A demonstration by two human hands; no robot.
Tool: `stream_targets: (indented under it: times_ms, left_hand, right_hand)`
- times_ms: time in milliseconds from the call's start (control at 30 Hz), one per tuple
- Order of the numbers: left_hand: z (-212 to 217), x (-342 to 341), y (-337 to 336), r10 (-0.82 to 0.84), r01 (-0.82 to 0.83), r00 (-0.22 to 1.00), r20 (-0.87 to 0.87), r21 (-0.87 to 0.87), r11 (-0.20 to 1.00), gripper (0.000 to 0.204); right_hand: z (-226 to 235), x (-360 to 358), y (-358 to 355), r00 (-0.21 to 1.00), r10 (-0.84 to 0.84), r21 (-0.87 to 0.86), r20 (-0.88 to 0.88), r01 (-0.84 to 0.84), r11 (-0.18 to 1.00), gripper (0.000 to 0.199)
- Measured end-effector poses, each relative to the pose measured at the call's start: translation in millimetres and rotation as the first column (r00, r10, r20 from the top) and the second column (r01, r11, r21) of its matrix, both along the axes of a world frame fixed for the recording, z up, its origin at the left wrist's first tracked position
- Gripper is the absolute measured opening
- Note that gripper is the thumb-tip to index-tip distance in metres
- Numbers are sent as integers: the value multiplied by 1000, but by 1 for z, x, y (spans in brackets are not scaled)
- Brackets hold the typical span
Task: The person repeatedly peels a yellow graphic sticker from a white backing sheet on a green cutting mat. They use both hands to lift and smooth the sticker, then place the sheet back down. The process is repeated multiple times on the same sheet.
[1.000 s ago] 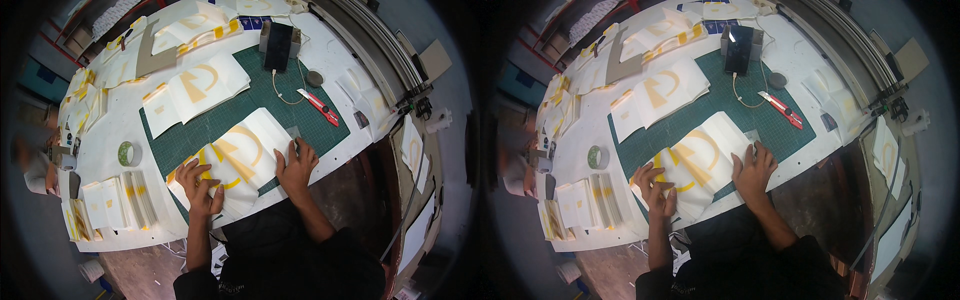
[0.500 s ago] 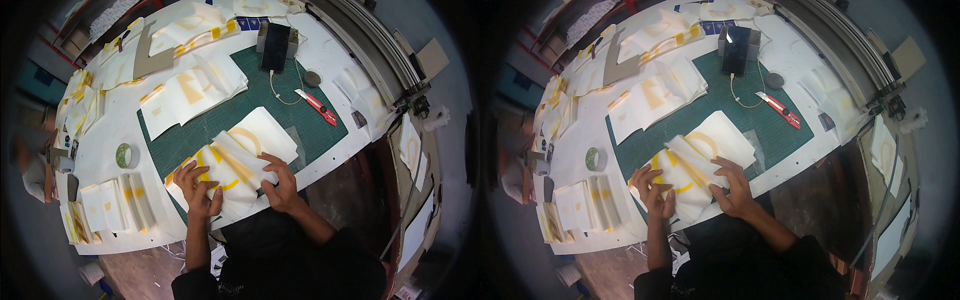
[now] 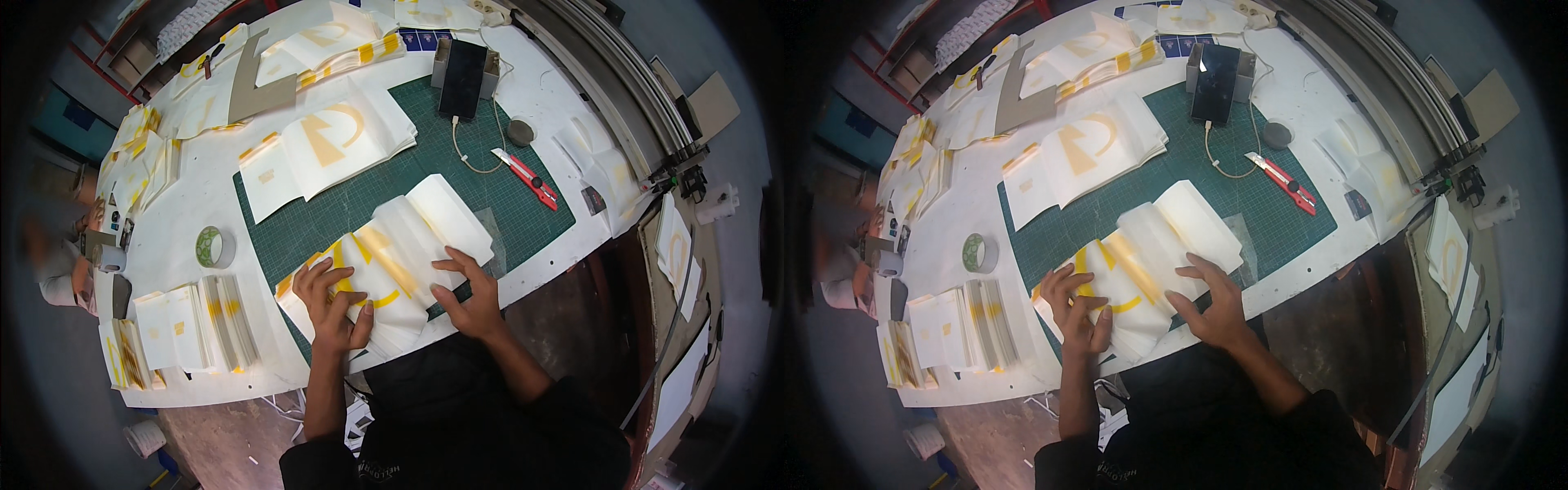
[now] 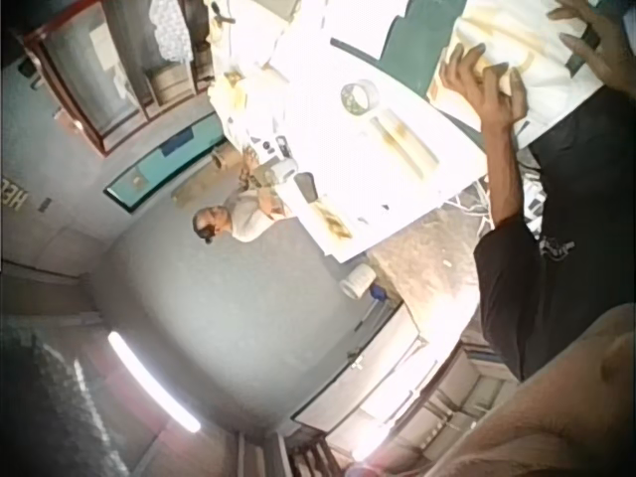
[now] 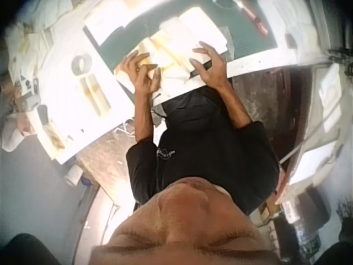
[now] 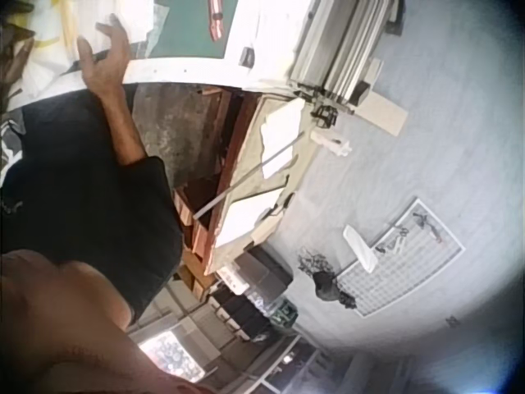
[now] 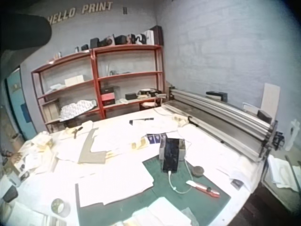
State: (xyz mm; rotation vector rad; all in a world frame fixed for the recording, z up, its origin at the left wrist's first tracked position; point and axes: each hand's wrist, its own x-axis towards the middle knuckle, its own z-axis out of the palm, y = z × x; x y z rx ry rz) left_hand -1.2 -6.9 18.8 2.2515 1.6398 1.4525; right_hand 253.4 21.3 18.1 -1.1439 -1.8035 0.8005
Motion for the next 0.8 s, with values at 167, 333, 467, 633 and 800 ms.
stream_targets:
  times_ms: [167,333,467,633,800]
  left_hand:
    - [2,1,1,-16,15,1000,-12,-22,1000,10]
    - [2,6,-1,33,-35,999,-38,-46,998,30]
    - [7,5,-6,-15,5,982,-187,-53,999,40]
    - [5,2,2,-37,34,994,-105,-31,999,28]
    - [7,2,4,-52,50,996,-76,-37,998,30]
  right_hand:
    - [-8,-18,8,967,-254,125,-4,253,959,45]
    - [23,-48,-18,998,-29,278,-53,43,960,45]
    - [39,-45,-31,969,213,239,-122,-180,954,39]
    - [-1,7,15,878,-375,311,299,281,908,40]
    - [-34,10,17,743,-442,340,503,300,891,40]
